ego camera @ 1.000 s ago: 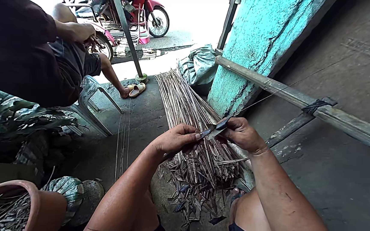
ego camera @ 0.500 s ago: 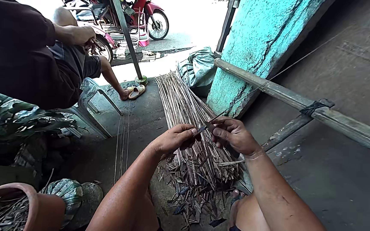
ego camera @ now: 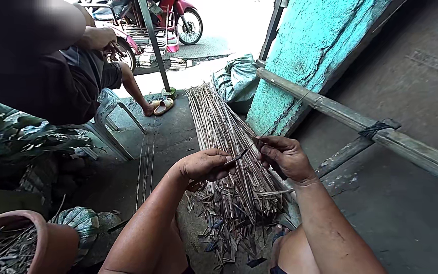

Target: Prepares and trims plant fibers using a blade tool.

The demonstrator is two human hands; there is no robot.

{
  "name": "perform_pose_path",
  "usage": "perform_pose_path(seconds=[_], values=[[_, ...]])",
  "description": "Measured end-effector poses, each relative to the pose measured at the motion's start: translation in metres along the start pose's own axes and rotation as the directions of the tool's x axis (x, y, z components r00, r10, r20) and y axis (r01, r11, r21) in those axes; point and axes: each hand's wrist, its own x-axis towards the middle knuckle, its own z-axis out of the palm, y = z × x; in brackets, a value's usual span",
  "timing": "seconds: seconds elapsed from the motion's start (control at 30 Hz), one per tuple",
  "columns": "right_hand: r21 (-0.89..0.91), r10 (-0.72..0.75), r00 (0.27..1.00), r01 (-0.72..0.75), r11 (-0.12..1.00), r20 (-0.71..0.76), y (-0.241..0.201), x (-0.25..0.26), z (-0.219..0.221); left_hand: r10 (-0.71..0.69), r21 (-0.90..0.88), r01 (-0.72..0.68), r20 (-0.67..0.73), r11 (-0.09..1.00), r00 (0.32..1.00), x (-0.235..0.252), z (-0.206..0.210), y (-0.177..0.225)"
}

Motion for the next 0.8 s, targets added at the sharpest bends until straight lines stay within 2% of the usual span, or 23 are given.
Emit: perform_pose_path(seconds=[0.13, 0.3, 0.47, 0.53, 0.67, 0.8], values=[[0.104, -0.043, 0.994, 0.054, 0.993, -0.103, -0.004, 0.002, -0.007, 0.012, 0.052, -0.01, -0.033, 0.999, 0.999, -0.001, -0.002, -0.003], [0.055, 0.167, 0.986, -0.167, 0.984, 0.011, 0.0, 0.001, 0.007, 0.069, 0.185, -0.038, -0.169, 0.982, 0.983, 0.006, 0.002, -0.006], [0.137, 0.105, 0.986, -0.086, 0.987, -0.131, 0.0, 0.004, 0.001, 0.068, 0.174, -0.036, -0.186, 0.984, 0.98, 0.004, -0.001, -0.005], [0.125, 0.117, 0.985, -0.101, 0.987, -0.129, -0.002, 0.004, -0.002, 0.102, 0.19, -0.059, -0.225, 0.98, 0.969, 0.004, 0.0, -0.006], [0.074, 0.223, 0.975, -0.222, 0.972, -0.008, 0.001, 0.002, 0.006, 0.17, 0.263, -0.067, -0.389, 0.962, 0.906, 0.006, 0.006, -0.002], [0.039, 0.306, 0.933, -0.318, 0.947, 0.192, 0.006, 0.001, 0.024, 0.197, 0.281, -0.081, -0.414, 0.956, 0.889, 0.008, 0.014, 0.002]])
